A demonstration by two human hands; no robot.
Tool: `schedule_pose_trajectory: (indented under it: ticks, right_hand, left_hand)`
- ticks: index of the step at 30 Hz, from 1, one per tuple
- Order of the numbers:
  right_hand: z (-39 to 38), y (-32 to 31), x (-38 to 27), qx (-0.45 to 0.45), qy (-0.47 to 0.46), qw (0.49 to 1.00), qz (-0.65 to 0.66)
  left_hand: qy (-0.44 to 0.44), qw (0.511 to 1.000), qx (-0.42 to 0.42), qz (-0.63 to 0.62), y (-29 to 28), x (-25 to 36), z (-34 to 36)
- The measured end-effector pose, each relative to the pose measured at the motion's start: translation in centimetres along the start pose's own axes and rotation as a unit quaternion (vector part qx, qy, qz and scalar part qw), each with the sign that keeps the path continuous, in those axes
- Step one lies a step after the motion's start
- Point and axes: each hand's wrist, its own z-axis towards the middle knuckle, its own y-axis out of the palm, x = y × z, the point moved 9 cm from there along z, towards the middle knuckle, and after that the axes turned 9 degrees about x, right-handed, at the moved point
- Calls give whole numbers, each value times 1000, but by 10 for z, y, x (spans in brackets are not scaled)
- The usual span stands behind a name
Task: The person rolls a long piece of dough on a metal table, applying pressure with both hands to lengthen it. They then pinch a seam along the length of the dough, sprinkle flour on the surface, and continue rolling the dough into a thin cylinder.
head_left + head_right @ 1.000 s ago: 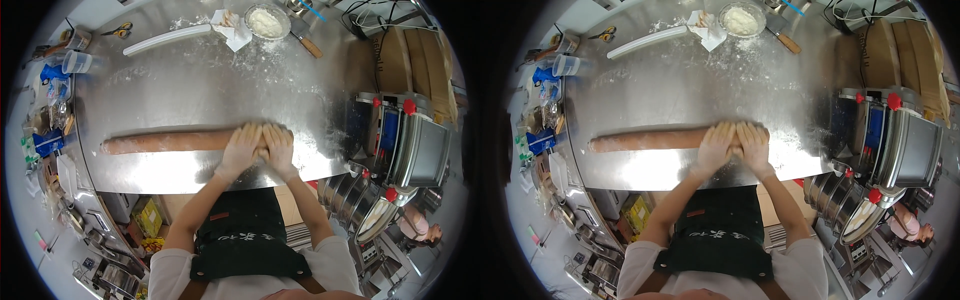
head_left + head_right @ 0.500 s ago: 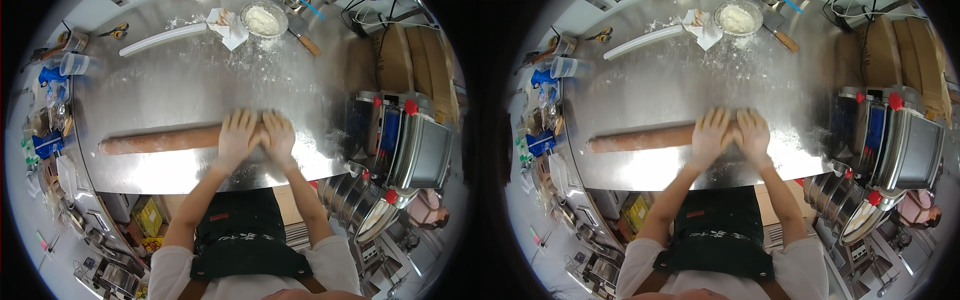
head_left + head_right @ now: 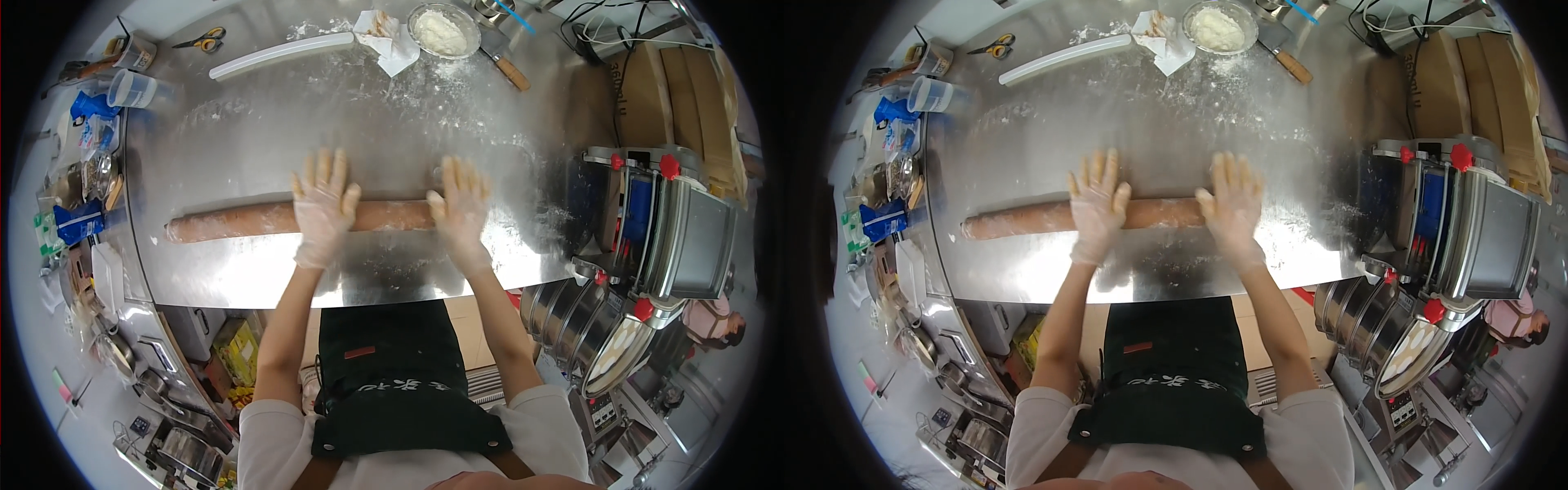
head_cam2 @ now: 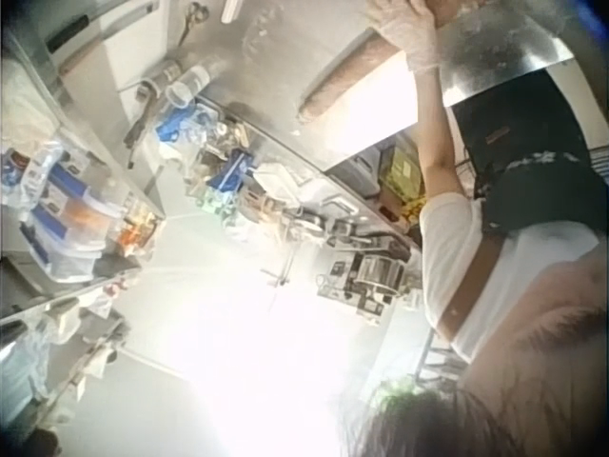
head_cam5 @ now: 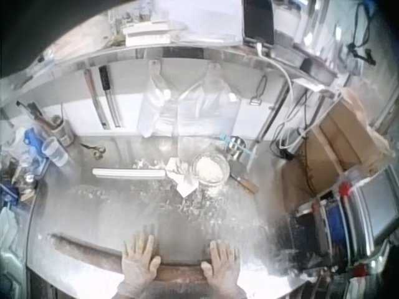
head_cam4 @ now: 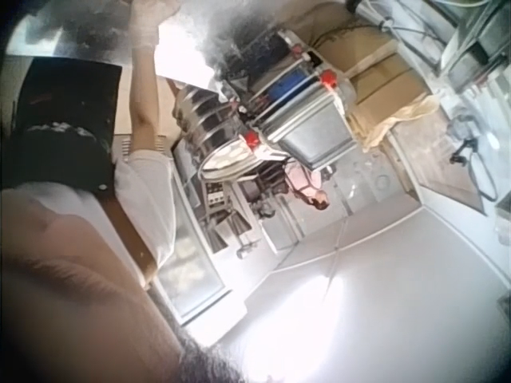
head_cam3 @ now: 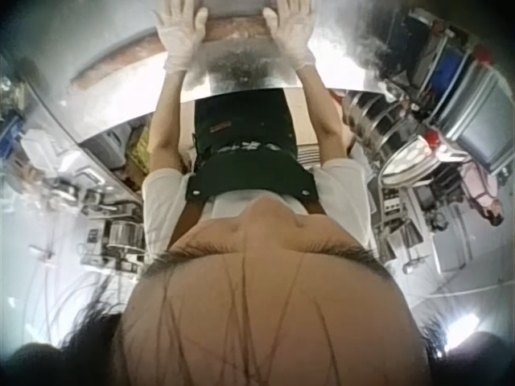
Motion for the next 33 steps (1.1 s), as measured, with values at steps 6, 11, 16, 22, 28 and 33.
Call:
schedule_pose_trajectory:
  ticks: [6, 11, 16, 22, 28, 33]
  right_hand:
    - [-72, 34, -46, -32, -105, 994, 17]
    - [-117, 30, -44, -12, -101, 994, -37]
    - [60, 40, -22, 34, -38, 997, -61]
    - [-75, 19, -14, 50, -46, 997, -46]
    - [-22, 19, -4, 20, -32, 999, 9]
    - [54, 43, 9, 20, -49, 999, -5]
  left_hand:
    - [58, 995, -58, -52, 4, -8, -70]
    - [79, 993, -85, -1, 18, -14, -122]
    - [-16, 999, -31, -14, 16, -38, 19]
    - [60, 998, -24, -28, -8, -20, -66]
    - [24, 998, -63, -13, 5, -34, -24]
    - [-27, 999, -20, -10, 47, -36, 41]
